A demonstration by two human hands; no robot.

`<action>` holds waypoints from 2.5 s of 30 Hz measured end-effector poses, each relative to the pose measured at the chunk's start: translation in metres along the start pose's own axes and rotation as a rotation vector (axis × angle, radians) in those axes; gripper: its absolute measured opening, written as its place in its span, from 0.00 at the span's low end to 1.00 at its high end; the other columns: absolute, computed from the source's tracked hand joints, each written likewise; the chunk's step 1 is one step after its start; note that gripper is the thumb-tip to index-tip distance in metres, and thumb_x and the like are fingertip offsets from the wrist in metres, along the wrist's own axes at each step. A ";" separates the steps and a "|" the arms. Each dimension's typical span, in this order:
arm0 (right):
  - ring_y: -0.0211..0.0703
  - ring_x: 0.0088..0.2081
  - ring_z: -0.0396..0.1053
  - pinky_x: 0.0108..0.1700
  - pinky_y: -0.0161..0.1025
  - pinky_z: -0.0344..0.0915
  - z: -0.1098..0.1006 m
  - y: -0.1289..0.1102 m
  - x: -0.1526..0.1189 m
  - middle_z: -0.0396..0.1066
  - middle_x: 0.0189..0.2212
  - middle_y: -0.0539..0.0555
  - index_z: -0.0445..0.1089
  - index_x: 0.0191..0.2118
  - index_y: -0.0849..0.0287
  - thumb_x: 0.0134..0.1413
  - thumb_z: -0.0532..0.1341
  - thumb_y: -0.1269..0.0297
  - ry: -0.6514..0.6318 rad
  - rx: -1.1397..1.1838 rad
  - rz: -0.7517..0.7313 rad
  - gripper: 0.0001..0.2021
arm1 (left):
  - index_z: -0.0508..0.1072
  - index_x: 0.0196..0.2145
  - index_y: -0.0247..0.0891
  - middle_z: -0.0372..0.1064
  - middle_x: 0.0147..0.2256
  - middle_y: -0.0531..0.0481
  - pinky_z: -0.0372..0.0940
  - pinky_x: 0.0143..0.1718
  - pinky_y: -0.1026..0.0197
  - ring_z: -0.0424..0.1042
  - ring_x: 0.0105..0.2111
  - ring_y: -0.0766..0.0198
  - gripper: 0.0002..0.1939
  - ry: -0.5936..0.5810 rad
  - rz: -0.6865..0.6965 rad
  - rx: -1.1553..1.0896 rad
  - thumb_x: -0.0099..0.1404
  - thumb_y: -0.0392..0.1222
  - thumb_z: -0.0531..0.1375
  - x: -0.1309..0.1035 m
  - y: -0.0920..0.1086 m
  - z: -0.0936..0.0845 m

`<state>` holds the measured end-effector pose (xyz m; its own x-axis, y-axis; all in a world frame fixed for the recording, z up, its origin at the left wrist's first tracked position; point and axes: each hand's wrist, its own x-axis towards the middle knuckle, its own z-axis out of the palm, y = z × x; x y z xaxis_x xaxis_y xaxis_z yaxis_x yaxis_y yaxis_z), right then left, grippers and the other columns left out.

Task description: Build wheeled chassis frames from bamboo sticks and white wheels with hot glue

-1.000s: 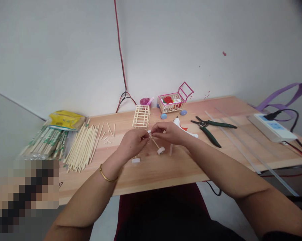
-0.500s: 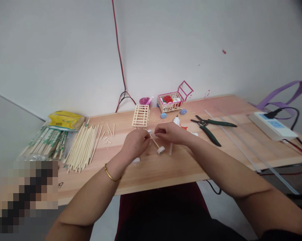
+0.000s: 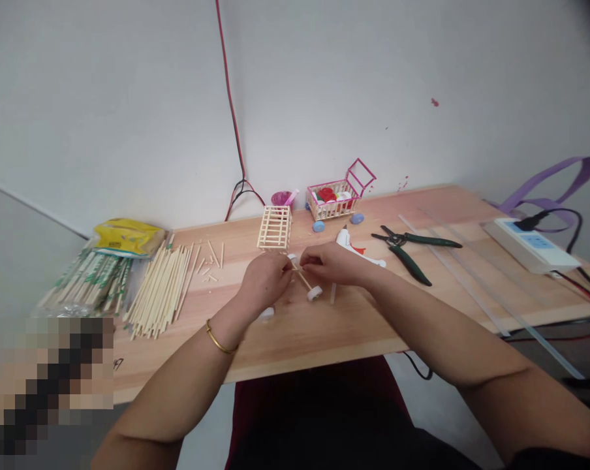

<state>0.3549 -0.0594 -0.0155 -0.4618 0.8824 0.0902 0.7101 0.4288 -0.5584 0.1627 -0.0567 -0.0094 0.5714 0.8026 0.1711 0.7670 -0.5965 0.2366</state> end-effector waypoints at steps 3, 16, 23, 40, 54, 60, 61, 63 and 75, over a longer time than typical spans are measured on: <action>0.38 0.30 0.68 0.33 0.33 0.59 0.002 0.000 0.001 0.73 0.28 0.51 0.73 0.35 0.61 0.52 0.58 0.71 0.003 0.000 0.000 0.07 | 0.74 0.30 0.36 0.72 0.29 0.48 0.60 0.33 0.60 0.68 0.31 0.60 0.06 -0.002 -0.001 0.000 0.60 0.36 0.57 0.000 0.000 -0.001; 0.39 0.31 0.71 0.30 0.32 0.62 0.011 -0.010 0.001 0.75 0.30 0.51 0.66 0.38 0.59 0.47 0.63 0.67 -0.037 0.145 0.181 0.10 | 0.74 0.29 0.37 0.72 0.29 0.49 0.59 0.32 0.61 0.68 0.31 0.61 0.07 -0.002 0.003 0.008 0.60 0.37 0.57 0.000 -0.002 0.002; 0.40 0.29 0.71 0.27 0.32 0.61 0.017 -0.006 0.003 0.75 0.29 0.51 0.65 0.37 0.57 0.47 0.62 0.67 -0.040 0.148 0.201 0.10 | 0.73 0.29 0.37 0.72 0.29 0.48 0.60 0.32 0.60 0.68 0.31 0.60 0.06 0.010 0.019 -0.012 0.60 0.38 0.57 -0.001 -0.005 0.003; 0.38 0.27 0.70 0.28 0.31 0.61 0.009 -0.006 0.000 0.73 0.27 0.49 0.64 0.37 0.58 0.46 0.62 0.69 -0.025 0.158 0.221 0.09 | 0.71 0.27 0.38 0.69 0.26 0.49 0.57 0.31 0.61 0.66 0.30 0.61 0.05 -0.017 0.062 0.041 0.57 0.35 0.56 -0.004 -0.014 -0.001; 0.46 0.29 0.68 0.26 0.37 0.53 -0.065 0.041 -0.034 0.73 0.28 0.55 0.70 0.29 0.56 0.33 0.68 0.44 -0.182 -0.464 0.524 0.21 | 0.69 0.27 0.38 0.70 0.29 0.50 0.60 0.36 0.61 0.68 0.32 0.63 0.05 0.052 0.053 -0.129 0.58 0.33 0.55 -0.002 -0.013 -0.003; 0.53 0.36 0.71 0.28 0.38 0.55 -0.053 0.045 -0.026 0.74 0.37 0.60 0.69 0.41 0.58 0.38 0.66 0.55 -0.190 -0.543 0.526 0.21 | 0.66 0.27 0.37 0.70 0.31 0.50 0.61 0.34 0.64 0.66 0.30 0.66 0.03 0.311 0.021 -0.327 0.57 0.32 0.55 -0.003 -0.019 -0.001; 0.53 0.37 0.71 0.28 0.38 0.56 -0.051 0.044 -0.024 0.73 0.40 0.62 0.68 0.44 0.59 0.38 0.66 0.55 -0.183 -0.549 0.523 0.24 | 0.66 0.27 0.37 0.71 0.31 0.50 0.60 0.32 0.65 0.65 0.28 0.68 0.03 0.331 0.008 -0.361 0.56 0.32 0.55 -0.003 -0.020 -0.001; 0.54 0.37 0.71 0.28 0.38 0.56 -0.051 0.041 -0.022 0.73 0.40 0.63 0.69 0.43 0.61 0.38 0.66 0.57 -0.194 -0.557 0.515 0.23 | 0.65 0.25 0.37 0.71 0.30 0.51 0.60 0.29 0.66 0.63 0.25 0.69 0.03 0.346 -0.026 -0.420 0.56 0.32 0.55 -0.003 -0.020 -0.001; 0.42 0.32 0.68 0.31 0.35 0.59 -0.067 0.018 -0.040 0.72 0.34 0.52 0.68 0.40 0.57 0.46 0.60 0.59 -0.009 0.017 0.268 0.13 | 0.68 0.25 0.35 0.66 0.23 0.56 0.57 0.25 0.68 0.61 0.22 0.71 0.02 0.281 -0.138 -0.657 0.54 0.35 0.59 -0.002 -0.019 0.001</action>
<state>0.4220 -0.0743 0.0259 -0.2631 0.9622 -0.0699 0.7988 0.1766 -0.5752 0.1472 -0.0465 -0.0147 0.3182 0.8937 0.3163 0.4428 -0.4352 0.7839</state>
